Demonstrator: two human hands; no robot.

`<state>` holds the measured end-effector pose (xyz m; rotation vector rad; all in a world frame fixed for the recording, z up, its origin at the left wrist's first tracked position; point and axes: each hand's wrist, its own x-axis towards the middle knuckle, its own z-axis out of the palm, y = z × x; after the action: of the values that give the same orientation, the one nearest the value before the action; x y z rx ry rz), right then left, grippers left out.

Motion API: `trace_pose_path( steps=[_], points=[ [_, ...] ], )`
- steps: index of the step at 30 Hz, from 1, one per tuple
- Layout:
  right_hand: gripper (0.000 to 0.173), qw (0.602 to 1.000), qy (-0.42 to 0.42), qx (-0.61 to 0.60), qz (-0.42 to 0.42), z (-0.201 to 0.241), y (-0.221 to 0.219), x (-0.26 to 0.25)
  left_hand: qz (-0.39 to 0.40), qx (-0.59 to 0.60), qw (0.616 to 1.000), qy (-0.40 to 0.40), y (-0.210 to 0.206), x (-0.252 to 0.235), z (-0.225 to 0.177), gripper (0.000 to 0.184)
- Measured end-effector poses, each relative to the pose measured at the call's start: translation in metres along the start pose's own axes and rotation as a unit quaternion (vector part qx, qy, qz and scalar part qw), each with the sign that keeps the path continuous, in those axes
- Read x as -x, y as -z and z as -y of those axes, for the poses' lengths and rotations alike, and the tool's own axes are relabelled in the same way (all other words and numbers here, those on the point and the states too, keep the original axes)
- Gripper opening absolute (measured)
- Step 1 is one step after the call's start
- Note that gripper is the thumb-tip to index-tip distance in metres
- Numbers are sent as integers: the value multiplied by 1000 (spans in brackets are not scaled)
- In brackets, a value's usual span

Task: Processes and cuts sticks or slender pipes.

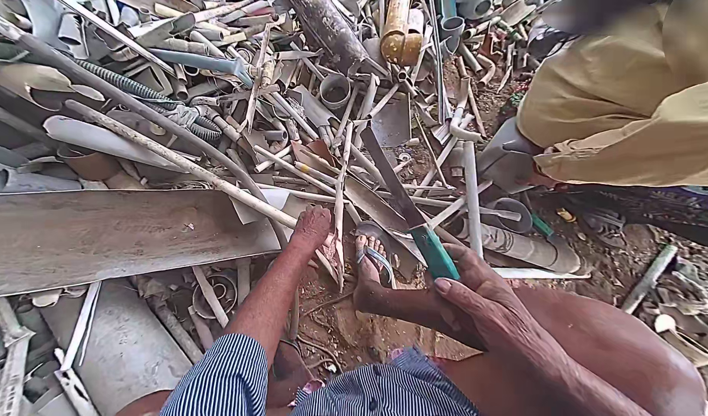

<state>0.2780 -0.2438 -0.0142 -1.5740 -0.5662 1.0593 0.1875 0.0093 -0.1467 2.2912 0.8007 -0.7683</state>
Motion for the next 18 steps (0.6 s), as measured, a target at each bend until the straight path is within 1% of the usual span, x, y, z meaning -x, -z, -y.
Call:
trace_pose_path(
  steps=[2, 4, 5, 6, 8, 10, 11, 14, 17, 18],
  points=[
    [37, 1000, 6, -3, -24, -1, -1, -1, -1, 29, 999, 37, 11, -22, 9, 38],
    [38, 999, 1, -5, -41, -1, -2, -5, -52, 112, 989, 76, 15, -52, 27, 39],
    [39, 999, -11, 2, -43, 1, -3, -6, -79, 175, 976, 102, 17, -68, 35, 39],
    [40, 999, -25, 14, -42, 4, -3, -7, -107, 254, 952, 132, 17, -85, 43, 41],
    [42, 998, -51, 30, -32, 10, -5, -9, -163, 400, 882, 188, 18, -110, 52, 49],
    [43, 996, -69, 39, -32, 11, -6, -13, -203, 494, 814, 229, 19, -127, 57, 59],
    [44, 996, -73, 46, -30, 10, -5, -16, -220, 529, 785, 236, 20, -136, 60, 62],
    [43, 995, -70, 62, -23, 3, 0, -26, -246, 617, 711, 230, 20, -167, 78, 66],
    [40, 994, -77, 70, -25, -1, 5, -36, -239, 718, 629, 181, 23, -190, 88, 69],
    [40, 994, -81, 68, -26, -2, 6, -38, -238, 728, 617, 178, 23, -195, 90, 71]
  ],
)
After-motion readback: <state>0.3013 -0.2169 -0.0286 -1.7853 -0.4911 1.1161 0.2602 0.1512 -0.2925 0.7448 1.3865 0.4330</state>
